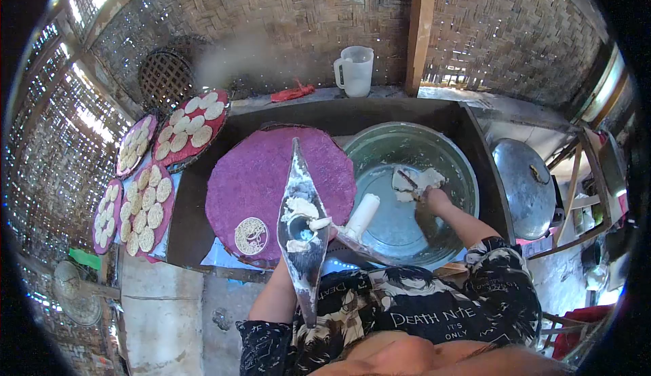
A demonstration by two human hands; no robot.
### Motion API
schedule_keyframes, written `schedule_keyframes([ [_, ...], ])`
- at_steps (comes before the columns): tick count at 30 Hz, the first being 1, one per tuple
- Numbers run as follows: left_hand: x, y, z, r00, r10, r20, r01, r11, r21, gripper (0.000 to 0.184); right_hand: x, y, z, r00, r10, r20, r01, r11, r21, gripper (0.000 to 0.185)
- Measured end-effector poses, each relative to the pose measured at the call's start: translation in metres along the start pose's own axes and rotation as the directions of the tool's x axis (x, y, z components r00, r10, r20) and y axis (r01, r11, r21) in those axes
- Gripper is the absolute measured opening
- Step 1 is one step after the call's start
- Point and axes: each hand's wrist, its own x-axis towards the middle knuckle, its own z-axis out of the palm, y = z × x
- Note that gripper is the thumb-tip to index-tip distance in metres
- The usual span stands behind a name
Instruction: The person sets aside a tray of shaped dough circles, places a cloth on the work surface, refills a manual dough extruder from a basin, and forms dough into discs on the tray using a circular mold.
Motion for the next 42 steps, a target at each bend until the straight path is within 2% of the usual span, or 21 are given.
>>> schedule_keyframes([
  [3,-0.002,-0.005,-0.006,0.988,-0.134,-0.083,0.124,0.986,-0.116,0.027,-0.007,-0.017,0.011,0.994,0.045,0.102,-0.038,0.997,-0.064,0.023],
  [4,-0.006,0.004,-0.005,0.966,-0.253,-0.056,0.208,0.885,-0.416,0.027,-0.010,-0.019,0.016,0.997,0.065,0.037,-0.065,0.998,0.007,0.022],
  [5,-0.003,-0.044,-0.019,0.994,-0.098,-0.046,0.095,0.993,-0.063,0.030,-0.012,-0.021,0.022,0.996,0.090,-0.028,-0.087,0.993,0.080,0.023],
  [6,-0.001,-0.091,-0.033,0.998,0.059,-0.036,-0.046,0.955,0.294,0.032,-0.012,-0.023,0.028,0.989,0.119,-0.090,-0.105,0.983,0.154,0.024],
  [13,-0.009,-0.026,-0.026,0.972,0.211,0.102,-0.233,0.834,0.500,0.038,0.015,-0.023,0.054,0.982,0.178,0.060,-0.180,0.983,0.038,0.028],
  [15,-0.009,-0.014,-0.020,0.986,0.153,0.064,-0.166,0.918,0.360,0.035,0.025,-0.018,0.071,0.973,0.217,0.076,-0.220,0.975,0.030,0.028],
  [17,-0.006,-0.009,-0.014,1.000,0.025,-0.015,-0.025,1.000,-0.001,0.028,0.029,-0.016,0.072,0.986,0.148,0.076,-0.150,0.988,0.028,0.025],
  [20,-0.006,-0.004,-0.012,0.977,-0.213,-0.010,0.177,0.836,-0.520,0.017,0.018,-0.034,0.058,0.973,0.211,0.096,-0.225,0.960,0.166,0.026],
  [22,-0.007,-0.007,-0.015,0.980,-0.201,0.000,0.186,0.903,-0.386,0.022,0.020,-0.036,0.063,0.960,0.269,0.082,-0.281,0.920,0.272,0.029],
  [23,-0.009,-0.012,-0.020,0.994,-0.111,0.010,0.111,0.991,-0.071,0.032,0.024,-0.033,0.076,0.957,0.284,0.055,-0.286,0.906,0.311,0.030],
  [24,-0.008,-0.013,-0.023,0.999,-0.018,0.040,0.015,0.997,0.076,0.036,0.030,-0.030,0.088,0.954,0.300,0.029,-0.291,0.890,0.351,0.031],
  [25,-0.006,-0.013,-0.024,0.995,0.074,0.070,-0.088,0.973,0.216,0.040,0.027,-0.037,0.079,0.954,0.267,0.133,-0.298,0.862,0.409,0.029],
  [27,-0.005,-0.002,-0.015,0.959,0.266,0.102,-0.278,0.951,0.136,0.037,0.018,-0.063,0.062,0.959,0.154,0.237,-0.252,0.846,0.470,0.027],
  [29,-0.009,0.016,-0.002,0.960,0.274,0.058,-0.279,0.953,0.120,0.033,0.038,-0.073,0.105,0.988,-0.015,0.153,-0.052,0.904,0.425,0.027],
  [30,-0.014,0.029,0.007,0.982,0.189,-0.001,-0.187,0.972,0.145,0.031,0.048,-0.076,0.127,0.990,-0.122,0.075,0.088,0.930,0.357,0.028],
  [32,-0.016,0.036,0.008,0.994,0.091,-0.062,-0.084,0.990,0.115,0.027,0.029,-0.109,0.097,0.888,0.077,0.453,-0.419,0.542,0.729,0.021],
  [33,-0.016,0.036,0.007,0.995,0.055,-0.086,-0.047,0.994,0.095,0.027,0.014,-0.123,0.071,0.763,0.064,0.643,-0.638,0.240,0.732,0.019],
  [34,-0.016,0.036,0.004,0.994,0.035,-0.102,-0.027,0.997,0.076,0.026,0.005,-0.121,0.050,0.735,-0.011,0.678,-0.666,0.181,0.724,0.013],
  [37,-0.017,0.030,-0.004,0.992,0.008,-0.128,-0.007,1.000,0.010,0.025,0.014,-0.067,0.038,0.628,-0.418,0.656,-0.677,0.123,0.726,0.014],
  [40,-0.014,0.024,-0.007,0.990,0.010,-0.141,-0.016,0.999,-0.042,0.024,-0.009,-0.060,-0.017,0.667,-0.250,0.701,-0.573,0.429,0.698,0.016],
  [42,-0.006,0.019,-0.006,0.991,0.022,-0.133,-0.034,0.996,-0.086,0.023,-0.028,-0.055,-0.064,0.681,-0.257,0.686,-0.574,0.394,0.718,0.018],
])
